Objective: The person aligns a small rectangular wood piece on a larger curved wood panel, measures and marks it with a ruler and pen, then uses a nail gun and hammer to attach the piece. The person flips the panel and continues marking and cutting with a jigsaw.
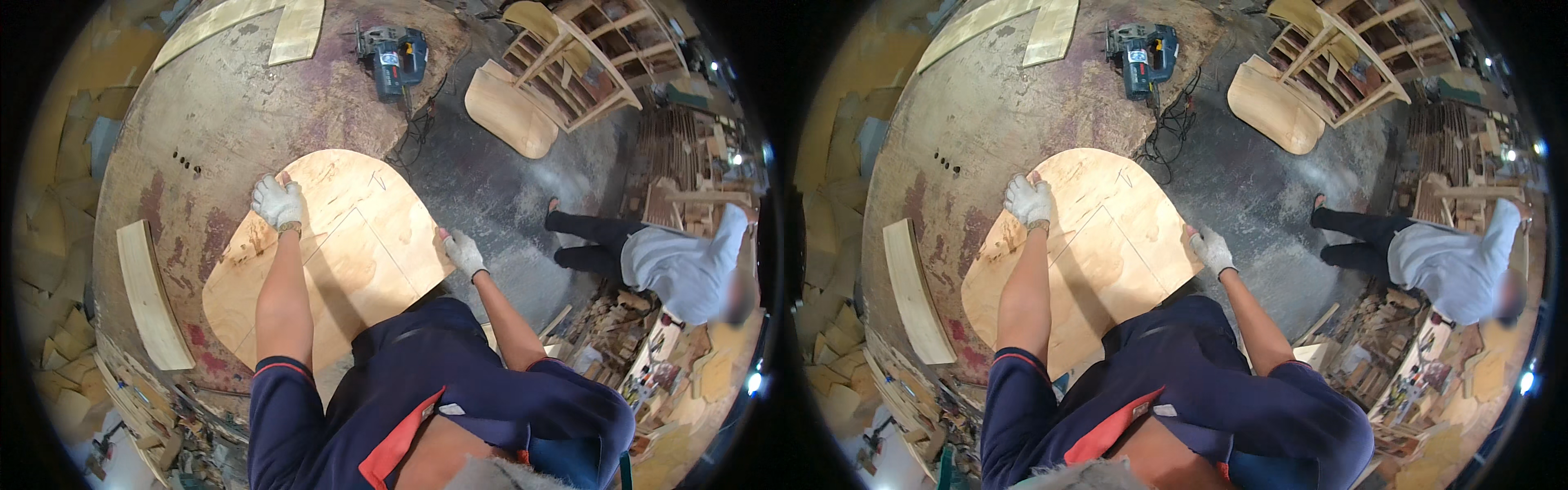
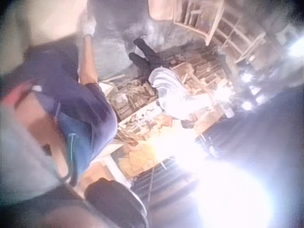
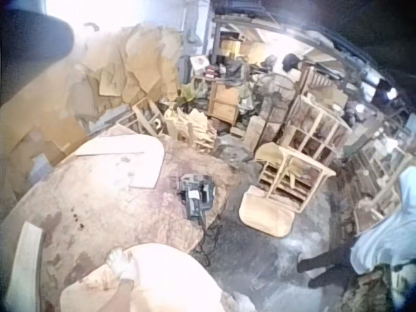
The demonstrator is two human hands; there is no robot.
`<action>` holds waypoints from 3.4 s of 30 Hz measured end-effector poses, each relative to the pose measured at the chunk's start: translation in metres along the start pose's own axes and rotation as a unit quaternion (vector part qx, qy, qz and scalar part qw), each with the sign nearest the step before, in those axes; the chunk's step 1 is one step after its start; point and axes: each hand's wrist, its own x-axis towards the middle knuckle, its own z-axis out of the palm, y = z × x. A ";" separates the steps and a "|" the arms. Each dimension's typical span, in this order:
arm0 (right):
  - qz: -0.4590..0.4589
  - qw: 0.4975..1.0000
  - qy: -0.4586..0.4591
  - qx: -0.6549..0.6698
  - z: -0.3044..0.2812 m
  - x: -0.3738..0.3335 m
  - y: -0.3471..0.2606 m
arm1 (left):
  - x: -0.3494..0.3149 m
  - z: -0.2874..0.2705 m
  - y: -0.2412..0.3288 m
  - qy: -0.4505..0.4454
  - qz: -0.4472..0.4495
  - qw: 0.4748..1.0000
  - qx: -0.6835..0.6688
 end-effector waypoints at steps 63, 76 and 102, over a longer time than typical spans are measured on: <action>-0.184 0.970 -0.010 0.157 -0.179 0.005 -0.154 | 0.027 -0.001 -0.013 0.062 0.099 0.992 0.043; 0.017 0.976 0.047 0.212 -0.129 -0.180 -0.067 | 0.036 0.016 -0.015 0.136 0.402 0.905 -0.041; -0.025 0.998 -0.059 -0.027 -0.038 -0.213 -0.046 | 0.047 -0.001 0.002 -0.076 0.104 0.990 -0.049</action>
